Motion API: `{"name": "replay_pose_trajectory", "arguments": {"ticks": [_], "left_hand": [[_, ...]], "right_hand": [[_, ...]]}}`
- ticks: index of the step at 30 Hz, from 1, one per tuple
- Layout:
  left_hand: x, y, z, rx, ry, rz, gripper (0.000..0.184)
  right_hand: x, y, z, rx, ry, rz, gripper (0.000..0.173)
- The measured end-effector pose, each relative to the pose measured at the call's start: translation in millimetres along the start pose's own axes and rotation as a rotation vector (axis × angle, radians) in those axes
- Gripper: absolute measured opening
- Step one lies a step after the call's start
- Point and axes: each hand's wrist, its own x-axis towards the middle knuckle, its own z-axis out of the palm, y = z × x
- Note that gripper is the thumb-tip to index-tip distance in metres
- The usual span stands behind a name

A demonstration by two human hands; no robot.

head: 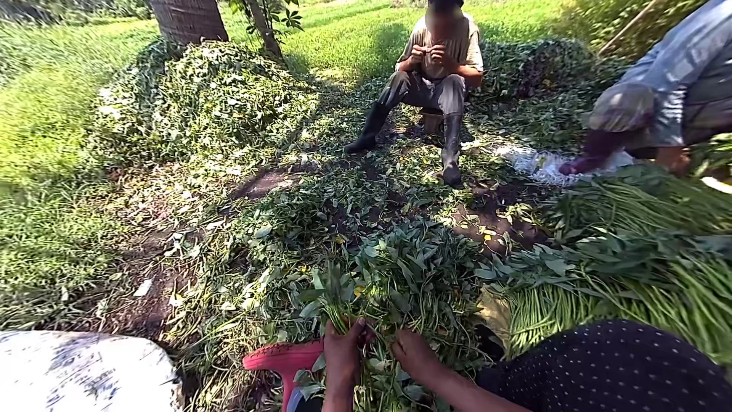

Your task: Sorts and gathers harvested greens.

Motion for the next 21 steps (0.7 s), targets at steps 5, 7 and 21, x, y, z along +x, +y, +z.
{"name": "replay_pose_trajectory", "arguments": {"ticks": [5, 7, 21], "left_hand": [[6, 10, -5, -0.083, 0.079, -0.025, 0.038], [6, 11, -6, -0.095, 0.087, -0.063, 0.037], [-2, 4, -1, -0.170, -0.137, -0.304, 0.019]], "right_hand": [[9, 58, 1, -0.103, -0.196, 0.143, 0.056], [13, 57, -9, 0.038, -0.100, 0.134, 0.053], [16, -29, -29, 0.056, 0.269, -0.502, 0.034]]}}
